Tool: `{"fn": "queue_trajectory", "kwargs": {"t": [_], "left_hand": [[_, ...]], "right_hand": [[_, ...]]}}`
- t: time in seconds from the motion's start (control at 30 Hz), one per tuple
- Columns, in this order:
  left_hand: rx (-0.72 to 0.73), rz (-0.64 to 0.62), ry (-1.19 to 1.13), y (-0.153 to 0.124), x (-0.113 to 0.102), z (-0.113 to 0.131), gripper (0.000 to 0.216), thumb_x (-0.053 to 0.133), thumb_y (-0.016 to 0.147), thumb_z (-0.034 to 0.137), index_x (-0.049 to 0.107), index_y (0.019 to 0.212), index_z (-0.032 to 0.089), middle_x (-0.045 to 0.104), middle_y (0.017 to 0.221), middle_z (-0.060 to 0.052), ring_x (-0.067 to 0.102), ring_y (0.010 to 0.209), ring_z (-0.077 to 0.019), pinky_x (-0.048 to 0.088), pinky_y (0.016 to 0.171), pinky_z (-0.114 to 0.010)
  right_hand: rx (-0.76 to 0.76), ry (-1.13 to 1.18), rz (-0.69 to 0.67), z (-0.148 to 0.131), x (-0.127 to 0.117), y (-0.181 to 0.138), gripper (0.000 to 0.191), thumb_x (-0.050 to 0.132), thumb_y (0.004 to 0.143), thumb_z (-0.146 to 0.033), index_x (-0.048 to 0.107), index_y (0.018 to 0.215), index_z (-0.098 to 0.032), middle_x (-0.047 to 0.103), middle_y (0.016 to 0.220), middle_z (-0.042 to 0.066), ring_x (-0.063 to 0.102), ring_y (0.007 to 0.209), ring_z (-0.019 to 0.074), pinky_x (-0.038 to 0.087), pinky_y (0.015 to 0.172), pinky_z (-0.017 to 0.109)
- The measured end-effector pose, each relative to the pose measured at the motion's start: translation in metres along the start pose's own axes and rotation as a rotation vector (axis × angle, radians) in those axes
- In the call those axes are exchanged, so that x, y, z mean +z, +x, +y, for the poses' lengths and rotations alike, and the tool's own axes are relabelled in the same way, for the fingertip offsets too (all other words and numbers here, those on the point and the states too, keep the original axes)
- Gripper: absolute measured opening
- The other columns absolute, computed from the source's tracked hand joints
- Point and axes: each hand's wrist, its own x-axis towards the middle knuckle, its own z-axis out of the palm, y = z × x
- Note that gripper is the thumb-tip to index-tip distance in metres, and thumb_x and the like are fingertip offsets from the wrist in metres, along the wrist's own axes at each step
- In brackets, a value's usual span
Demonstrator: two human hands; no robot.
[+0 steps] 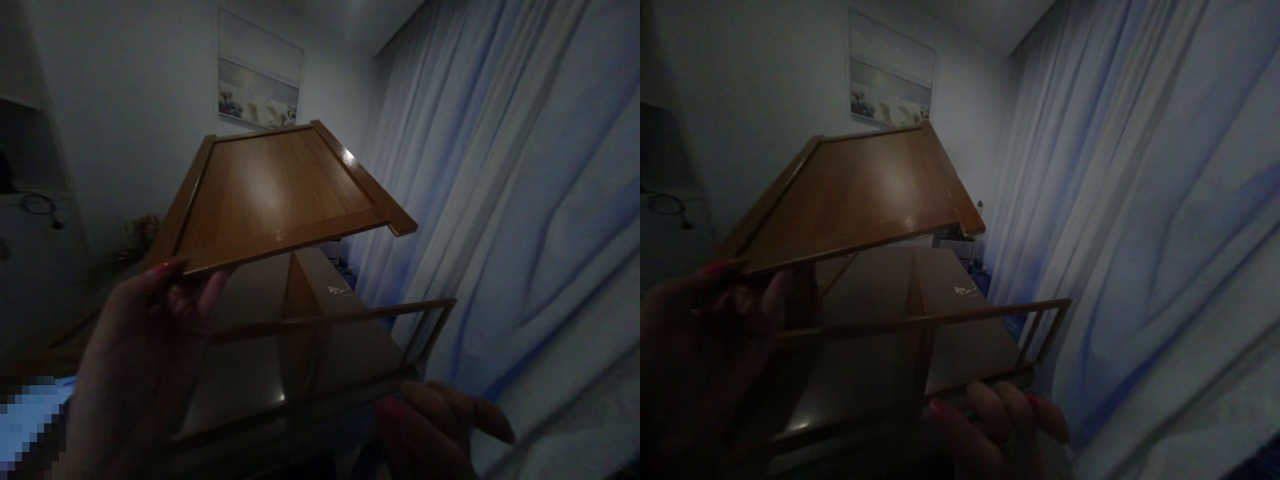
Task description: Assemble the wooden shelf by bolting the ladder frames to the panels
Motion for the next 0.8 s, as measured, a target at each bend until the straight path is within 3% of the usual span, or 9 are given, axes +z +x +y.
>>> {"fn": "queue_trajectory", "kwargs": {"t": [0.03, 0.1, 0.2, 0.3, 0.43, 0.57, 0.73, 0.8], "left_hand": [[-0.016, 0.001, -0.006, -0.007, 0.003, -0.01, 0.016, 0.054, 0.076, 0.021, 0.062, 0.063, 0.027, 0.073, 0.093, 0.006, 0.064, 0.11, -0.0169, 0.06, 0.09, -0.026], [-0.045, -0.059, -0.019, -0.022, 0.01, -0.03, 0.011, 0.055, 0.074, 0.02, 0.064, 0.071, 0.026, 0.072, 0.093, 0.004, 0.069, 0.091, -0.0142, 0.063, 0.08, -0.024], [-0.02, -0.247, -0.078, -0.044, 0.025, -0.06, 0.018, 0.066, 0.067, 0.018, 0.063, 0.083, 0.027, 0.07, 0.087, 0.005, 0.067, 0.074, -0.0105, 0.062, 0.067, -0.018], [-0.012, -0.354, -0.102, -0.066, 0.039, -0.084, 0.019, 0.069, 0.069, 0.021, 0.061, 0.086, 0.025, 0.067, 0.091, 0.003, 0.066, 0.082, -0.01, 0.06, 0.07, -0.015], [-0.051, -0.456, -0.048, -0.086, 0.049, -0.104, 0.023, 0.068, 0.074, 0.027, 0.061, 0.096, 0.025, 0.064, 0.102, 0.001, 0.064, 0.093, -0.0109, 0.058, 0.076, -0.016], [-0.085, -0.555, 0.021, -0.098, 0.05, -0.116, 0.029, 0.069, 0.074, 0.031, 0.061, 0.102, 0.026, 0.067, 0.102, 0.001, 0.064, 0.094, -0.0118, 0.057, 0.08, -0.018], [-0.204, -0.654, -0.023, -0.107, 0.055, -0.117, 0.028, 0.067, 0.076, 0.035, 0.06, 0.101, 0.025, 0.069, 0.099, -0.001, 0.067, 0.084, -0.0145, 0.06, 0.068, -0.023], [-0.188, -0.744, -0.028, -0.11, 0.06, -0.114, 0.027, 0.066, 0.076, 0.034, 0.06, 0.101, 0.024, 0.07, 0.098, -0.002, 0.068, 0.087, -0.0162, 0.06, 0.071, -0.024]], "right_hand": [[-0.079, -0.05, 0.013, 0.0, -0.008, 0.012, 0.062, 0.052, 0.088, -0.026, 0.031, 0.14, -0.051, 0.067, 0.081, -0.006, 0.061, 0.071, 0.0149, 0.041, 0.073, 0.035], [-0.046, -0.211, 0.067, -0.001, -0.019, 0.037, 0.072, 0.06, 0.087, -0.036, 0.022, 0.148, -0.038, 0.063, 0.077, -0.003, 0.057, 0.072, 0.0162, 0.039, 0.077, 0.034], [-0.069, -0.47, 0.094, -0.002, -0.024, 0.068, 0.059, 0.058, 0.089, -0.043, 0.036, 0.143, -0.033, 0.056, 0.069, -0.004, 0.049, 0.068, 0.0147, 0.035, 0.072, 0.031], [-0.151, -0.552, 0.006, 0.005, -0.016, 0.086, 0.049, 0.056, 0.091, -0.032, 0.045, 0.138, -0.029, 0.05, 0.064, -0.006, 0.043, 0.062, 0.0117, 0.031, 0.066, 0.03], [-0.141, -0.61, 0.104, 0.029, -0.006, 0.089, 0.044, 0.057, 0.09, -0.028, 0.05, 0.134, -0.029, 0.045, 0.06, -0.007, 0.04, 0.061, 0.0118, 0.026, 0.061, 0.03], [-0.158, -0.614, 0.174, 0.055, -0.016, 0.088, 0.033, 0.05, 0.092, -0.023, 0.06, 0.123, -0.028, 0.045, 0.06, -0.005, 0.036, 0.061, 0.0129, 0.026, 0.061, 0.03], [-0.344, -0.728, 0.1, 0.072, -0.033, 0.085, 0.047, 0.045, 0.091, -0.009, 0.051, 0.133, -0.029, 0.043, 0.06, -0.006, 0.034, 0.058, 0.0109, 0.022, 0.056, 0.03], [-0.376, -0.749, 0.104, 0.077, -0.034, 0.08, 0.051, 0.044, 0.091, -0.005, 0.05, 0.134, -0.031, 0.041, 0.059, -0.006, 0.034, 0.057, 0.0106, 0.022, 0.056, 0.03]]}}
